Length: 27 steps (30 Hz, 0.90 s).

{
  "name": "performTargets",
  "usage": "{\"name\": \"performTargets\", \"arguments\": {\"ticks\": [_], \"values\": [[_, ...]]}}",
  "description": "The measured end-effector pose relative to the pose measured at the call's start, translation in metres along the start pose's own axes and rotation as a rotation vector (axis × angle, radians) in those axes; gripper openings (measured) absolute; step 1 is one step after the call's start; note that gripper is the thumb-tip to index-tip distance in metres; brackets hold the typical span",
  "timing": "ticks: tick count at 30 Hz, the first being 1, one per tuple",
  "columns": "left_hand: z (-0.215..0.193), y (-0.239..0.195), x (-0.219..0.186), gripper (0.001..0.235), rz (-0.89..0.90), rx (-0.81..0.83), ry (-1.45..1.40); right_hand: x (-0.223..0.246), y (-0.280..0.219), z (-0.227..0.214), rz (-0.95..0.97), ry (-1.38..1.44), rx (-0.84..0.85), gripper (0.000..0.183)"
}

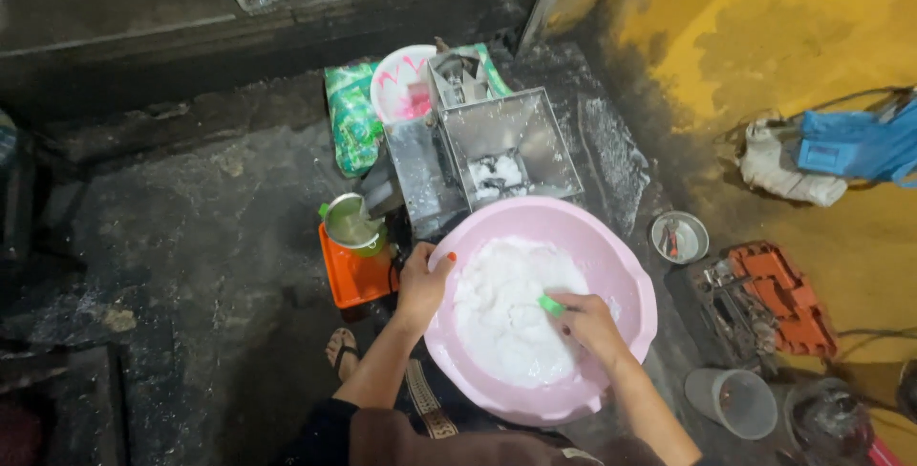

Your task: The person scoops a white, dough-like substance from a pink basin using a green scoop and feeds it into a metal processing machine. The person repeatedly scrapes the basin to transfer the contents and then uses the scoop to push the material inside the machine's hopper.

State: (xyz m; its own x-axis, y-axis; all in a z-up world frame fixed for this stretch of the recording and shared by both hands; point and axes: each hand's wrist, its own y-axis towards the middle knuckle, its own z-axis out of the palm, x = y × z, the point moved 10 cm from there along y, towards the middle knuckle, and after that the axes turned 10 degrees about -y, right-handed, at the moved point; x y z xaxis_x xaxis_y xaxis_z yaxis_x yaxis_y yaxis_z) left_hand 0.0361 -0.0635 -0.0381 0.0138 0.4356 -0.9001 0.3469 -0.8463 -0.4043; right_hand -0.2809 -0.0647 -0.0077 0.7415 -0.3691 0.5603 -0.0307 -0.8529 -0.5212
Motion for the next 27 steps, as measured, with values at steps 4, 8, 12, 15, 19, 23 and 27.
{"name": "performTargets", "arguments": {"ticks": [4, 8, 12, 15, 19, 23, 27], "values": [[0.000, 0.004, 0.011, 0.032, 0.000, -0.005, -0.009, -0.015, -0.002, -0.023, 0.007, 0.197, -0.027, 0.048], [-0.002, 0.001, 0.003, 0.034, 0.030, -0.027, -0.027, 0.006, 0.016, -0.048, -0.054, 0.086, -0.017, 0.049], [-0.007, -0.004, 0.006, 0.035, -0.011, -0.046, 0.010, 0.088, -0.017, -0.085, -0.069, 0.129, -0.011, 0.050], [-0.010, -0.011, -0.004, 0.034, -0.015, -0.043, 0.000, 0.102, 0.016, -0.104, -0.164, 0.109, -0.068, 0.047], [-0.009, -0.008, 0.005, 0.037, -0.011, -0.046, 0.009, 0.162, 0.041, -0.110, -0.321, -0.484, -0.243, 0.047], [-0.011, -0.011, 0.007, 0.037, -0.019, -0.051, 0.003, 0.157, 0.096, -0.065, -0.359, -1.046, -0.439, 0.036], [-0.017, -0.012, 0.009, 0.034, -0.015, -0.049, -0.019, 0.162, 0.061, -0.089, -0.431, -1.035, -0.633, 0.030]]}}
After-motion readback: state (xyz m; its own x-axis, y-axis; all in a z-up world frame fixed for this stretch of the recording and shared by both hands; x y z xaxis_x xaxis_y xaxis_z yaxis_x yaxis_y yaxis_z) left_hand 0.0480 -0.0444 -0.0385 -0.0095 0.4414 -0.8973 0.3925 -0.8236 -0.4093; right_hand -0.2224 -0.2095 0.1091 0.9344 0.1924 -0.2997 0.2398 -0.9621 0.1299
